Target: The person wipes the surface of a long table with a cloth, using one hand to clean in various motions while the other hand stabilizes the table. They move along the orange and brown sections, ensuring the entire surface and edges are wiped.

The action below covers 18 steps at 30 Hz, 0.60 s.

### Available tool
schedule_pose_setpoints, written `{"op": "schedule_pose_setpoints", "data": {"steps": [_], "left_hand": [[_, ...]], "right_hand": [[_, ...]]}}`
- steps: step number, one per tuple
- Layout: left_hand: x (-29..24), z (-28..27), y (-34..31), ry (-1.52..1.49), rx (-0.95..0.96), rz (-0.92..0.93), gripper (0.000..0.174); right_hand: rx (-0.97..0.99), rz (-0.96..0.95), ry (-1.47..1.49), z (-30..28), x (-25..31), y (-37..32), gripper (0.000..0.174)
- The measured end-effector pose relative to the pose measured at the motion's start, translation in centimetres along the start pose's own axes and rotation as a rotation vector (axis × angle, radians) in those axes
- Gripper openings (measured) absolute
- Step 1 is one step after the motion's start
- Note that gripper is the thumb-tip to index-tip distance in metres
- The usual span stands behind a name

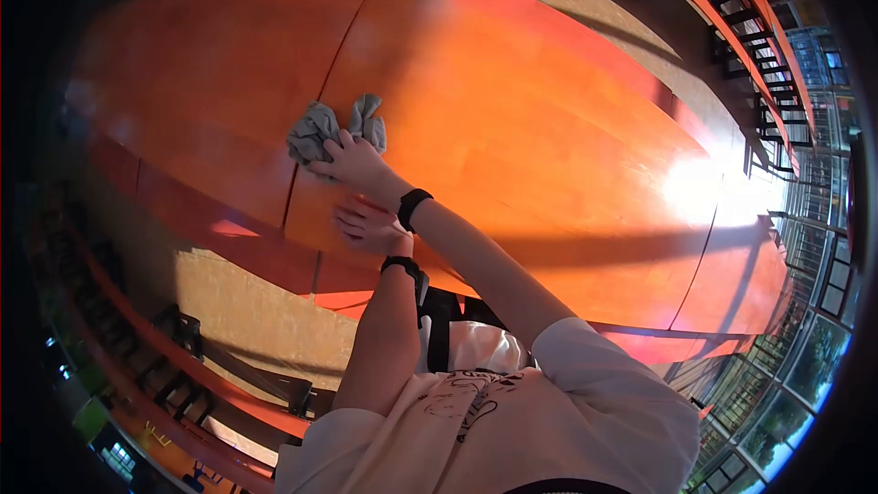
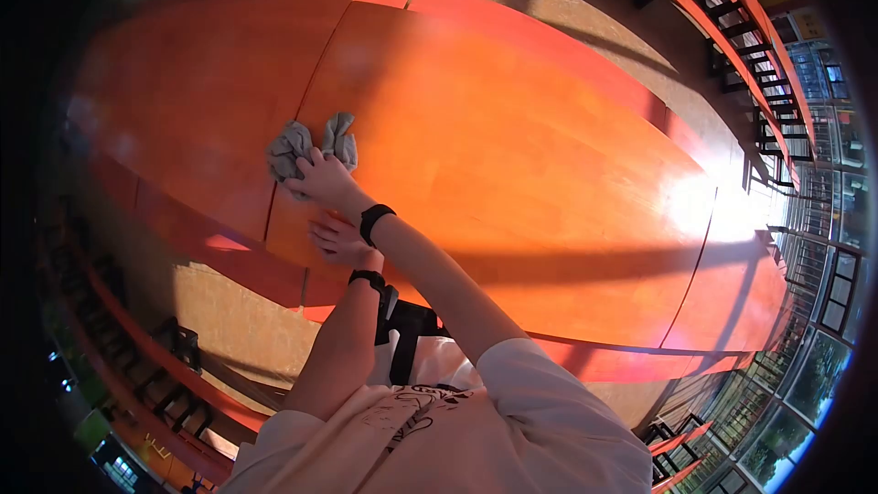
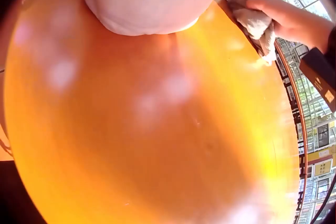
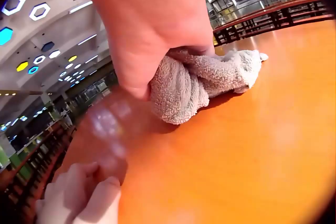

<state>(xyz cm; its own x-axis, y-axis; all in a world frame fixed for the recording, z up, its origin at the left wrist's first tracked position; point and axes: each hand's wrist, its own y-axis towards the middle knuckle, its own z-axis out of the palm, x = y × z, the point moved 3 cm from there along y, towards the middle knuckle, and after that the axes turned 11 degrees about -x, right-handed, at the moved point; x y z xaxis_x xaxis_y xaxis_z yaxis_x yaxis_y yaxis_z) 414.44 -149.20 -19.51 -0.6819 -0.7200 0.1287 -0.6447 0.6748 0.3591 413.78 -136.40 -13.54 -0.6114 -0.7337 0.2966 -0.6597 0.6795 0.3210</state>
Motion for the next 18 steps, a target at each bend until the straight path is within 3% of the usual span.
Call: {"op": "schedule_pose_setpoints", "data": {"steps": [1, 3, 5, 8, 12, 14, 16, 18], "left_hand": [[0.1, 0.2, -0.3, 0.006, -0.009, 0.060, 0.077], [0.1, 0.3, -0.4, -0.046, 0.015, 0.057, 0.081], [-0.3, -0.4, 0.0, 0.037, 0.055, -0.008, 0.063], [-0.4, -0.5, 0.5, 0.002, 0.015, -0.048, 0.063], [0.0, 0.8, 0.7, 0.022, -0.020, -0.071, 0.060], [0.2, 1.4, 1.0, 0.022, -0.073, -0.074, 0.060], [0.4, 1.5, 1.5, -0.014, -0.005, -0.155, 0.059], [0.4, 1.4, 1.9, -0.062, -0.012, -0.151, 0.058]], "right_hand": [[0.008, -0.092, 0.023, 0.0, 0.7, -0.2, 0.035], [0.019, -0.095, 0.060, -0.6, 0.0, -1.2, 0.031], [-0.004, -0.093, 0.042, -2.2, -2.0, -2.3, 0.031], [-0.117, -0.081, -0.075, -5.0, -8.0, -6.4, 0.033], [-0.189, 0.167, -0.303, -12.0, -18.2, -16.1, 0.029], [-0.165, 0.410, -0.347, -16.5, -23.2, -22.8, 0.042], [-0.121, 0.622, -0.409, -21.7, -27.3, -30.9, 0.057], [-0.165, 0.879, -0.427, -26.1, -31.1, -40.7, 0.060]]}}
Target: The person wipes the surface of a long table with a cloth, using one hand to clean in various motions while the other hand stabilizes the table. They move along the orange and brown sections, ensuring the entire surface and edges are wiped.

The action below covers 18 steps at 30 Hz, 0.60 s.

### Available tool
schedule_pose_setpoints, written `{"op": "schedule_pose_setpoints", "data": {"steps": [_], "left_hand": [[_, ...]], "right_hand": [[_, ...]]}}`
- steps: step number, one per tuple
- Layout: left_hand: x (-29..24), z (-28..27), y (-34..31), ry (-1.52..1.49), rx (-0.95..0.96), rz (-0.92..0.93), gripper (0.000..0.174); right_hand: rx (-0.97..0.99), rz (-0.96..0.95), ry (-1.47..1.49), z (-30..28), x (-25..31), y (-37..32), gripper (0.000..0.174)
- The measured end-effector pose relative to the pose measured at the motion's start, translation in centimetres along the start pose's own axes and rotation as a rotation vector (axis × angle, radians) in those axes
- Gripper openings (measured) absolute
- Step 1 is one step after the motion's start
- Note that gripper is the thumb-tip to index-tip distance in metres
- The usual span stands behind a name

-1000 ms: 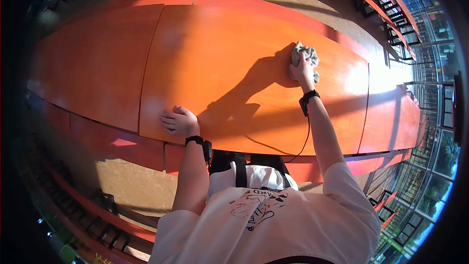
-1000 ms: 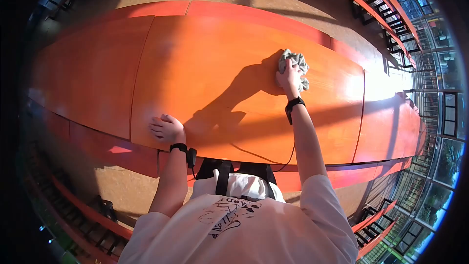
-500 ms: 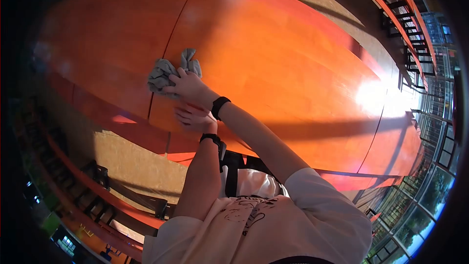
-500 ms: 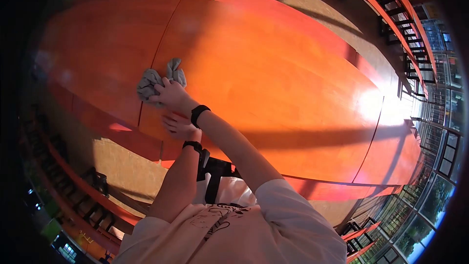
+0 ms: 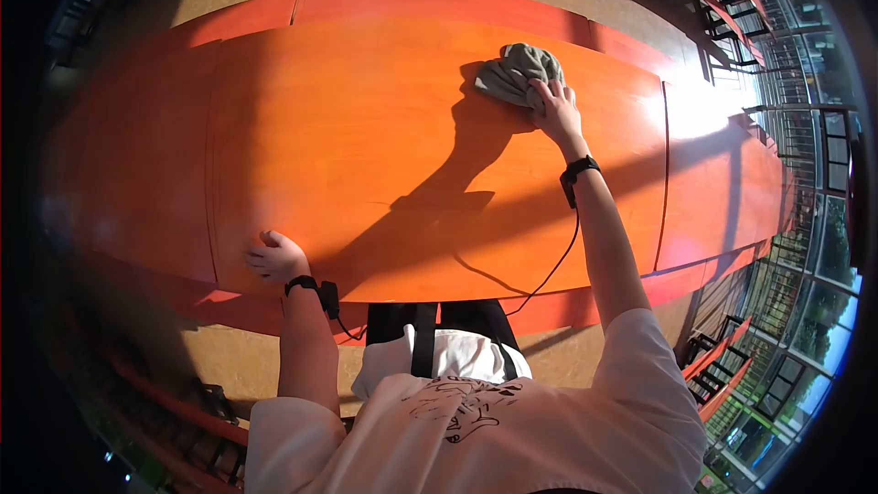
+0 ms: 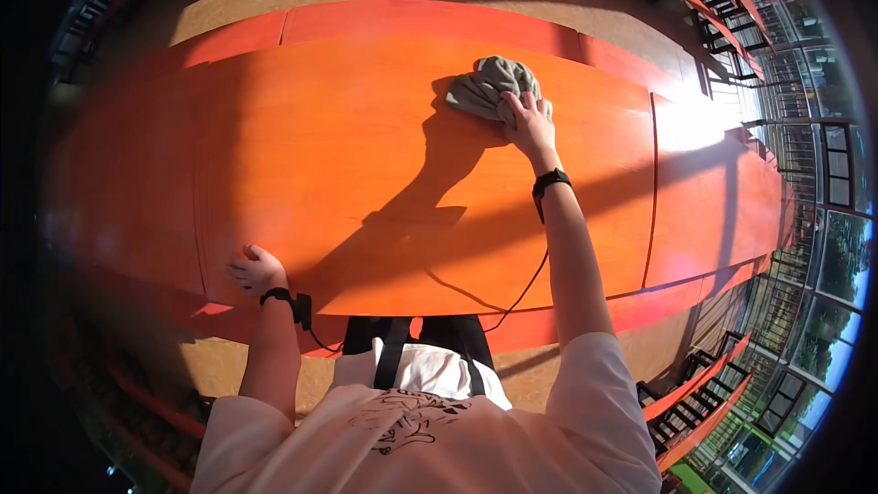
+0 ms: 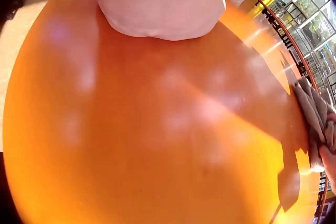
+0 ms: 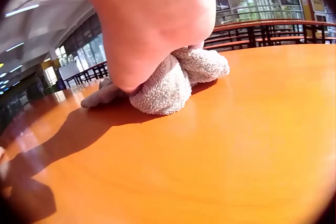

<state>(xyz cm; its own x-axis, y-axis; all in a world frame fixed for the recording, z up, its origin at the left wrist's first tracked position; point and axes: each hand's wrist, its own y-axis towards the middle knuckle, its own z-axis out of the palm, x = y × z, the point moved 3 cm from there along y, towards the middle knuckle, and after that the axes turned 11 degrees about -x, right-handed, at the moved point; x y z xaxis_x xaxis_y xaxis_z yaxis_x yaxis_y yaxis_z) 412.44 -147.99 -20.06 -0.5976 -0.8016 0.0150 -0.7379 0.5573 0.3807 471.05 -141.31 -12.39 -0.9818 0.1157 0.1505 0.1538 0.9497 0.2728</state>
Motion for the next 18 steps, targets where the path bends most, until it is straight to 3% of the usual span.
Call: {"op": "schedule_pose_setpoints", "data": {"steps": [1, 5, 7, 9, 14, 17, 18], "left_hand": [[0.2, 0.1, 0.0, -0.031, -0.005, -0.018, 0.058], [0.7, 0.9, 1.7, -0.052, -0.018, -0.013, 0.056], [1.1, 1.2, 1.7, -0.027, -0.016, -0.026, 0.054], [0.5, 0.3, 1.3, -0.017, -0.006, -0.018, 0.056], [1.0, 0.6, 1.7, -0.003, 0.000, -0.019, 0.064], [1.6, 2.3, 1.5, -0.018, 0.009, -0.033, 0.066], [2.1, 2.6, 1.4, -0.026, -0.009, 0.017, 0.066]], "right_hand": [[0.050, 0.173, -0.035, -1.3, -5.1, -1.7, 0.061], [-0.116, 0.542, -0.083, -4.1, -23.0, -13.2, 0.067], [-0.119, 0.852, -0.221, -6.4, -27.1, -19.5, 0.067], [-0.077, 1.034, -0.207, -8.8, -29.3, -23.9, 0.069], [-0.101, 1.219, -0.186, -9.5, -37.7, -26.9, 0.068], [-0.047, 1.258, -0.190, -10.0, -35.7, -20.0, 0.069], [-0.153, 1.207, -0.054, -7.3, -39.0, -19.0, 0.070]]}}
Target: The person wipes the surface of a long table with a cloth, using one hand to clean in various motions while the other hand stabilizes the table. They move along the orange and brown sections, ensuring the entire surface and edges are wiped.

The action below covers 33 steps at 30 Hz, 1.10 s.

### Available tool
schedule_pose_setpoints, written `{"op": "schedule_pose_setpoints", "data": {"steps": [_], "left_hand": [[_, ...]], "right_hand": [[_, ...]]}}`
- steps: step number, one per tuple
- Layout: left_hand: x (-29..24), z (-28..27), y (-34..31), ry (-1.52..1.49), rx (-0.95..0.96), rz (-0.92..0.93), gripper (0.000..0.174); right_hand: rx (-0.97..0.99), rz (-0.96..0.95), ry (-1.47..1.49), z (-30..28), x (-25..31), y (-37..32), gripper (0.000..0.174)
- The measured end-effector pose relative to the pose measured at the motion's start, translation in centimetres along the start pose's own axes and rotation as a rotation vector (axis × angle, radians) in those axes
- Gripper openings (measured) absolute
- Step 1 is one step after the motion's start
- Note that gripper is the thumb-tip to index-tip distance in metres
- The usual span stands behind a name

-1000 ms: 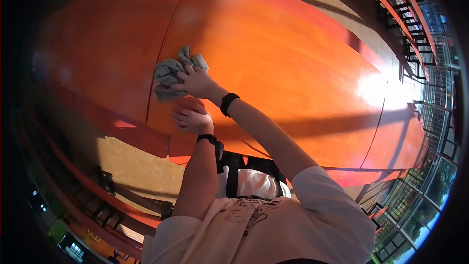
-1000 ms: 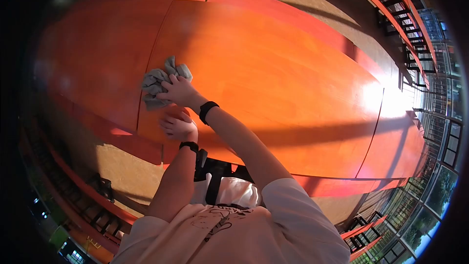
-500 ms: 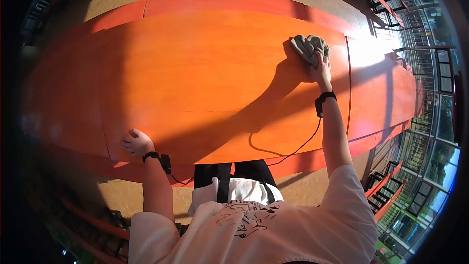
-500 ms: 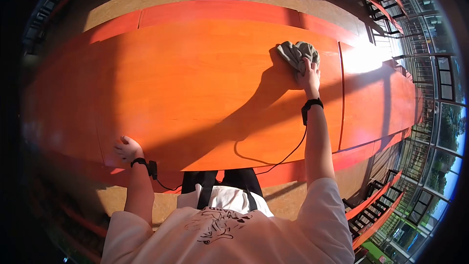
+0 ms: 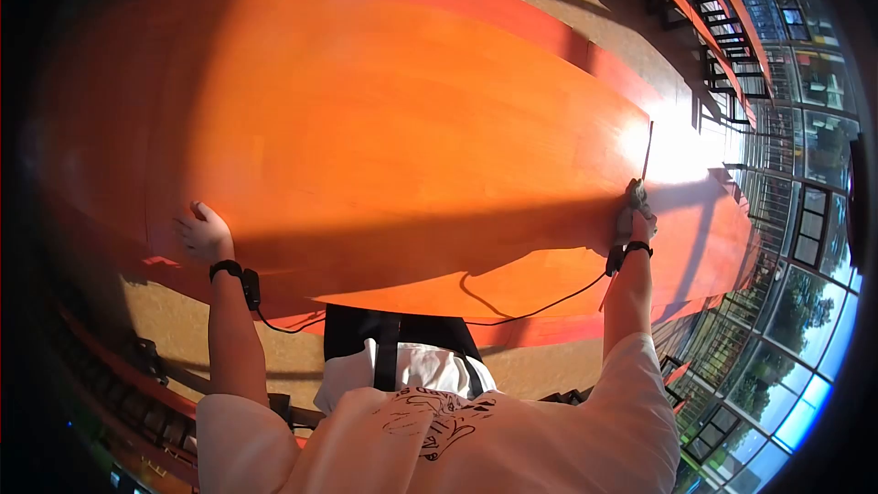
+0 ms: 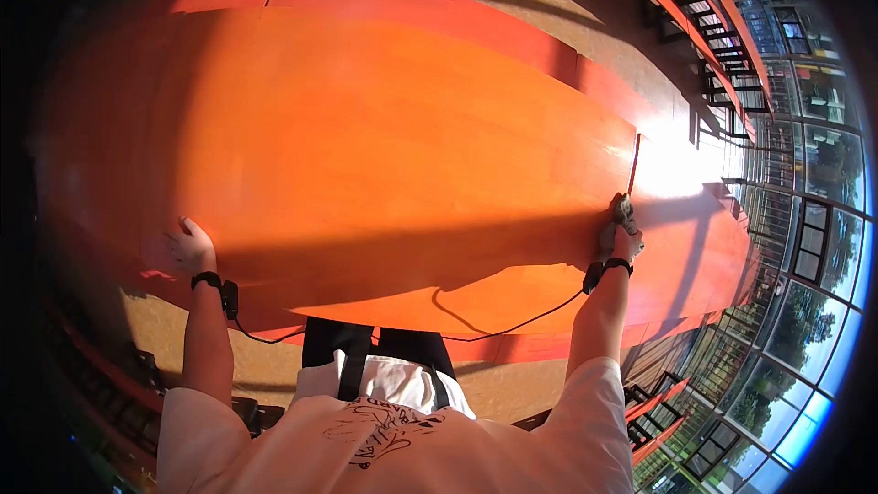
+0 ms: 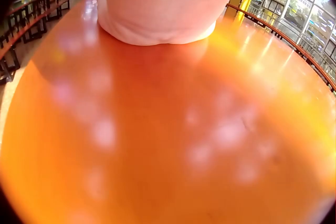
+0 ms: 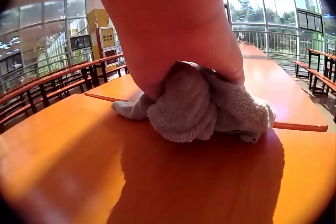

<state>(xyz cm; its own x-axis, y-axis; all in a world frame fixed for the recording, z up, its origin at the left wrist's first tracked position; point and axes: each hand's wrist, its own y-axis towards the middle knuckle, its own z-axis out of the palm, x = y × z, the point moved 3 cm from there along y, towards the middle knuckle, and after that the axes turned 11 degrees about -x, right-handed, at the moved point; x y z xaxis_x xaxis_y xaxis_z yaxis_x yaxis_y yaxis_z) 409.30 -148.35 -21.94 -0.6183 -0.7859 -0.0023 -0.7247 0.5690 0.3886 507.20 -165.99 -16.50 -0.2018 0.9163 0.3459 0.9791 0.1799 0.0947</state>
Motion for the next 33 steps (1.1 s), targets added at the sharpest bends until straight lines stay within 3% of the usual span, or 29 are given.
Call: {"op": "schedule_pose_setpoints", "data": {"steps": [3, 6, 7, 10, 13, 14, 17, 21, 23, 24, 26, 27, 29, 33], "left_hand": [[-0.9, -2.0, -0.7, 0.083, 0.023, 0.002, 0.065], [-0.8, -1.7, -1.4, 0.022, -0.013, 0.001, 0.062], [-1.1, -2.5, -1.9, 0.040, -0.006, -0.012, 0.062], [-2.9, -5.0, -2.7, 0.008, 0.033, -0.002, 0.060], [-3.4, -5.2, -4.1, -0.040, 0.019, 0.011, 0.059], [-3.4, -5.2, -4.1, -0.041, 0.028, -0.004, 0.059], [-4.0, -6.4, -5.1, -0.050, 0.076, -0.001, 0.062], [-4.5, -7.1, -5.9, -0.067, 0.091, 0.007, 0.065], [-4.7, -7.7, -6.4, -0.075, 0.101, 0.018, 0.062], [-4.8, -7.8, -6.4, -0.099, 0.099, 0.026, 0.062], [-4.8, -8.0, -6.6, -0.121, 0.095, 0.038, 0.063], [-4.7, -7.9, -6.6, -0.126, 0.108, 0.043, 0.064], [-4.7, -8.1, -6.6, -0.125, 0.111, 0.053, 0.064], [-5.0, -8.3, -6.5, -0.017, 0.157, 0.089, 0.069]], "right_hand": [[0.076, -0.238, 0.132, 2.1, 13.5, -4.1, 0.071], [0.154, -0.554, 0.139, 8.8, 24.9, -6.9, 0.069], [0.131, -0.776, 0.067, 9.4, 30.1, -10.8, 0.069], [0.113, -1.168, 0.227, 10.9, 42.5, -25.0, 0.066], [0.404, -1.248, 0.277, 13.2, 51.4, -38.7, 0.066], [0.364, -1.304, 0.304, 13.8, 53.6, -44.2, 0.064], [0.309, -1.456, 0.378, 13.5, 57.4, -57.8, 0.061], [0.590, -1.711, 0.544, 10.8, 56.6, -73.2, 0.052], [0.782, -1.955, 0.525, 9.3, 54.9, -78.1, 0.049], [0.785, -1.949, 0.523, 9.0, 54.8, -79.6, 0.049], [0.704, -2.304, 0.456, 8.3, 54.3, -82.2, 0.047], [0.702, -2.298, 0.462, 8.7, 54.8, -82.2, 0.047], [0.491, -2.156, 0.487, 9.9, 56.5, -80.7, 0.046], [0.198, -1.708, 0.401, 13.4, 61.7, -72.7, 0.045]]}}
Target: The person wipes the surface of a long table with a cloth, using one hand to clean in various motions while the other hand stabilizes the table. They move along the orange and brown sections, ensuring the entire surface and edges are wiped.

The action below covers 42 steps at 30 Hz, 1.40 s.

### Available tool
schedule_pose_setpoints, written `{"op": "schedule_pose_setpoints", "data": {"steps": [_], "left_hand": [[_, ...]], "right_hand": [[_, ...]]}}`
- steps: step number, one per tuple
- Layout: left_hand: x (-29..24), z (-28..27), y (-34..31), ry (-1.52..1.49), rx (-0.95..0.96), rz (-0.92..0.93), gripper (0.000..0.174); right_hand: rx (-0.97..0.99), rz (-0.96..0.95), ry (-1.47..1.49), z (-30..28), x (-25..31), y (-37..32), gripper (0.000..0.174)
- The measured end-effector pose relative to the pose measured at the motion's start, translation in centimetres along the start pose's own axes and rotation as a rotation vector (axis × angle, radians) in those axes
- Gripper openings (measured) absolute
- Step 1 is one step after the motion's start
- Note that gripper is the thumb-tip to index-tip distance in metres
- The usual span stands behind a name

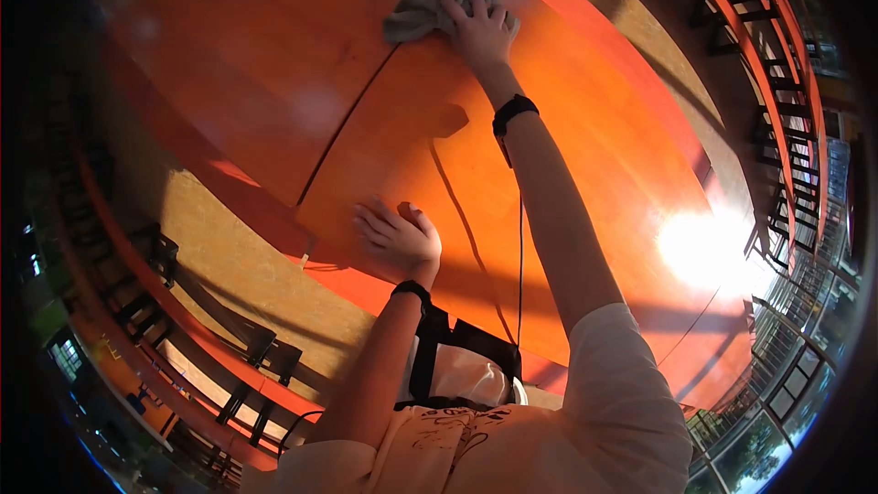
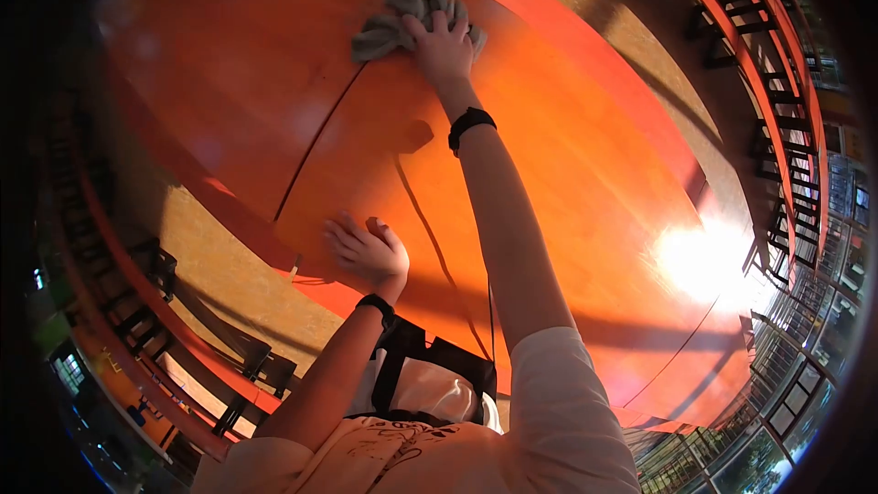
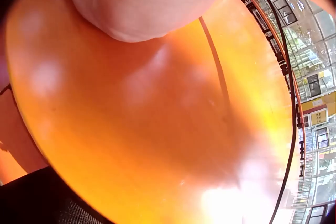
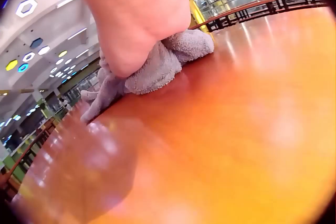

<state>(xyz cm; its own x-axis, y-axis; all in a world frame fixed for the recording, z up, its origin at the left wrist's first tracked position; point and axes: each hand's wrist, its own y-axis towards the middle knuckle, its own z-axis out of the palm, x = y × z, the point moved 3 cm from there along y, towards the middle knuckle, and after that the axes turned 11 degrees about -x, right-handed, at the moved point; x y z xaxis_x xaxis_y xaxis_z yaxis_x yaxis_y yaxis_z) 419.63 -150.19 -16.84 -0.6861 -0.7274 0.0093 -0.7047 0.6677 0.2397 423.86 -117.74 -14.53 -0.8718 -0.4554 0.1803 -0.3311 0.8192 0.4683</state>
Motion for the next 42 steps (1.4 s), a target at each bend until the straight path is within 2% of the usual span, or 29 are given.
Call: {"op": "schedule_pose_setpoints", "data": {"steps": [1, 4, 6, 9, 13, 15, 18, 20, 23, 27, 29, 31, 33, 34, 35, 36, 38, 39, 41, 42], "left_hand": [[-0.1, 0.0, -0.1, 0.017, 0.027, -0.007, 0.069], [0.1, 0.0, -0.4, 0.022, 0.054, -0.002, 0.067], [0.0, 0.4, -0.5, 0.000, 0.051, 0.008, 0.066], [-0.1, 0.0, -0.2, -0.008, -0.046, 0.031, 0.060], [0.2, 0.9, 0.0, 0.006, -0.061, 0.060, 0.061], [0.5, 1.5, 0.2, 0.037, -0.070, 0.001, 0.060], [0.3, 0.8, 0.8, 0.038, -0.007, -0.021, 0.059], [0.9, 2.2, 0.9, 0.032, -0.031, -0.018, 0.059], [1.8, 3.4, 1.8, 0.032, -0.044, -0.018, 0.060], [2.6, 3.8, 3.2, 0.059, -0.002, -0.025, 0.062], [3.7, 4.1, 4.2, 0.189, -0.070, -0.010, 0.063], [5.3, 4.3, 5.3, 0.105, -0.027, 0.000, 0.066], [4.5, 0.8, 6.1, 0.034, 0.191, 0.111, 0.062], [6.6, 3.0, 6.7, -0.207, 0.278, 0.076, 0.064], [9.1, 6.5, 10.1, -0.444, 0.381, 0.038, 0.066], [7.5, 4.8, 9.3, -0.442, 0.370, 0.056, 0.066], [4.6, -0.3, 4.8, -0.367, 0.541, 0.172, 0.079], [3.4, -1.6, 2.1, -0.364, 0.531, 0.172, 0.079], [1.8, -2.8, -2.2, -0.385, 0.809, 0.313, 0.100], [0.7, -3.8, -4.1, -0.291, 0.791, 0.442, 0.112]], "right_hand": [[-0.083, 0.063, -0.077, 0.7, -3.3, 0.1, 0.046], [-0.050, 0.283, -0.199, -0.9, -12.9, -1.7, 0.048], [-0.045, 0.432, -0.317, -3.9, -17.6, -4.2, 0.041], [0.037, 0.648, -0.394, -7.9, -23.7, -9.7, 0.051], [0.001, 0.818, -0.517, -12.6, -26.5, -16.7, 0.058], [-0.014, 0.855, -0.531, -14.0, -27.4, -19.8, 0.060], [-0.029, 0.775, -0.537, -15.3, -24.7, -22.2, 0.055], [-0.131, 0.692, -0.499, -15.0, -23.0, -24.2, 0.051], [-0.183, 0.569, -0.357, -16.2, -19.7, -26.2, 0.043], [-0.088, 0.252, -0.373, -18.8, -21.4, -27.2, 0.031], [-0.080, 0.286, -0.363, -20.1, -24.5, -28.3, 0.031], [-0.078, 0.367, -0.399, -22.6, -28.5, -30.2, 0.032], [-0.109, 0.463, -0.462, -25.8, -33.8, -33.1, 0.033], [-0.135, 0.503, -0.459, -27.7, -36.6, -34.7, 0.034], [-0.129, 0.589, -0.466, -27.4, -36.9, -34.8, 0.035], [-0.117, 0.654, -0.511, -28.7, -39.4, -36.5, 0.037], [-0.120, 0.774, -0.547, -31.7, -43.5, -40.3, 0.042], [-0.119, 0.856, -0.541, -33.1, -46.1, -42.9, 0.043], [-0.092, 0.970, -0.621, -35.8, -48.7, -46.6, 0.046], [-0.080, 1.017, -0.630, -36.0, -50.9, -49.3, 0.047]]}}
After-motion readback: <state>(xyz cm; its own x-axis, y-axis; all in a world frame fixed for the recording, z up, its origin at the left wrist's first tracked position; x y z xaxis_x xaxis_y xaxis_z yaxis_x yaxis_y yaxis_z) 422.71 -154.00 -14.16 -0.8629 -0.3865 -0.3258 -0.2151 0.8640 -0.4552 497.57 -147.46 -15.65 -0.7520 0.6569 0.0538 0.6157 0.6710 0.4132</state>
